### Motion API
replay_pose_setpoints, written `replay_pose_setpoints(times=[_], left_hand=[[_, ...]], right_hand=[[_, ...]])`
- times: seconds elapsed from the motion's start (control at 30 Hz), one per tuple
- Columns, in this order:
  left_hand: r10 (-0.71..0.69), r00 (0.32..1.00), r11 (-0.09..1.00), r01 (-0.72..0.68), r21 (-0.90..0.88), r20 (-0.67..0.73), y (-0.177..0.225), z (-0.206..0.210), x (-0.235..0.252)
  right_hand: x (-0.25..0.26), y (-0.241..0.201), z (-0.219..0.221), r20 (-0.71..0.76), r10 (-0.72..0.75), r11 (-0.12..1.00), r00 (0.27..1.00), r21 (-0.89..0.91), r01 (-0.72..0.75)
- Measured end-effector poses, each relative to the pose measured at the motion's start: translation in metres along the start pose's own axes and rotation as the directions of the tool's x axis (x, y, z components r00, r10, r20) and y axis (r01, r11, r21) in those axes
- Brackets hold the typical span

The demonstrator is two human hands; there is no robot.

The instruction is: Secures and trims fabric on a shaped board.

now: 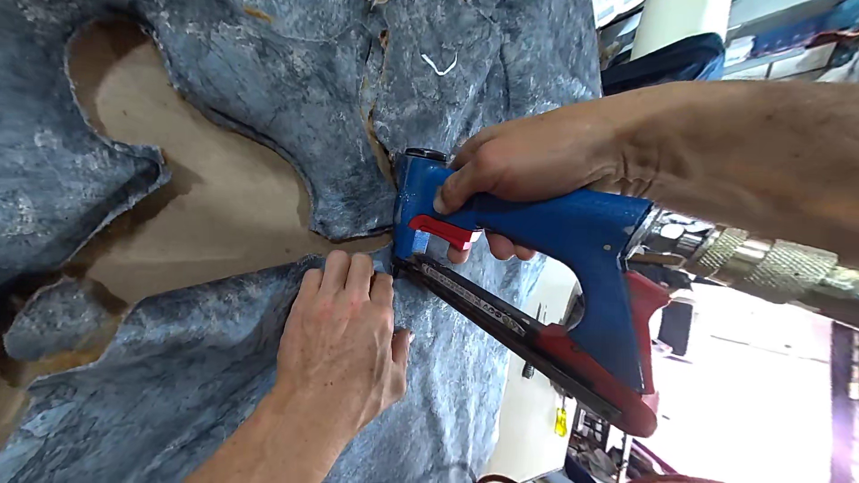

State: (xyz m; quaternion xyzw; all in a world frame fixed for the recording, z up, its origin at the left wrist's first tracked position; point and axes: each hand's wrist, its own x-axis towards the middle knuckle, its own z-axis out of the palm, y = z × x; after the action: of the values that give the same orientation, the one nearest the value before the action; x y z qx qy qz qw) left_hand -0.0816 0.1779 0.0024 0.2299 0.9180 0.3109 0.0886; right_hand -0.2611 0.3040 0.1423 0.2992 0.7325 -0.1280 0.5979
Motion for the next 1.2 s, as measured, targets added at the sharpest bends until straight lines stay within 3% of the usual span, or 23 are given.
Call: replay_pose_setpoints(times=[0.23, 0.37, 0.6, 0.73, 0.8, 0.87, 0.93, 0.97, 1.07, 1.2], left_hand=[[-0.022, 1.0, 1.0, 0.022, -0.017, -0.013, -0.003, -0.003, -0.003], [-0.043, 0.999, 0.999, 0.043, -0.02, -0.011, -0.003, -0.004, -0.005], [-0.045, 0.999, 0.999, 0.045, -0.015, -0.012, -0.006, -0.005, -0.006], [-0.034, 0.999, 0.999, 0.034, -0.023, -0.002, -0.006, -0.005, -0.005], [-0.036, 0.999, 0.999, 0.037, -0.037, 0.012, -0.008, -0.007, -0.004], [-0.032, 0.999, 0.999, 0.033, -0.035, 0.01, -0.01, -0.011, -0.007], [-0.012, 0.999, 1.0, 0.011, -0.015, -0.036, -0.016, -0.013, -0.012], [-0.006, 0.999, 1.0, 0.005, -0.008, -0.054, -0.017, -0.012, -0.014], [-0.017, 0.997, 1.0, 0.016, -0.012, -0.071, -0.017, -0.009, -0.017], [-0.031, 0.994, 0.999, 0.028, -0.034, -0.101, -0.017, -0.006, -0.018]], right_hand=[[-0.006, 0.0, 0.001, -0.034, -0.006, 1.0, 0.999, -0.006, 0.006], [0.011, 0.024, -0.03, 0.211, -0.103, 0.994, 0.972, 0.045, 0.095], [0.022, 0.039, -0.036, 0.265, -0.144, 0.988, 0.953, 0.094, 0.123], [-0.01, -0.002, 0.01, 0.011, -0.036, 0.999, 0.999, -0.027, 0.037], [-0.012, -0.008, 0.015, -0.013, -0.033, 0.997, 0.999, -0.071, 0.032], [-0.019, -0.007, 0.019, -0.038, -0.029, 0.999, 0.999, -0.028, 0.028], [-0.038, -0.007, 0.035, -0.189, -0.004, 0.996, 0.982, 0.087, 0.021], [-0.039, -0.005, 0.035, -0.194, -0.026, 0.994, 0.981, 0.096, 0.046], [-0.021, -0.003, 0.019, -0.014, -0.137, 0.99, 0.99, 0.008, 0.138], [-0.019, -0.001, 0.021, -0.016, -0.129, 0.992, 0.992, -0.005, 0.129]])
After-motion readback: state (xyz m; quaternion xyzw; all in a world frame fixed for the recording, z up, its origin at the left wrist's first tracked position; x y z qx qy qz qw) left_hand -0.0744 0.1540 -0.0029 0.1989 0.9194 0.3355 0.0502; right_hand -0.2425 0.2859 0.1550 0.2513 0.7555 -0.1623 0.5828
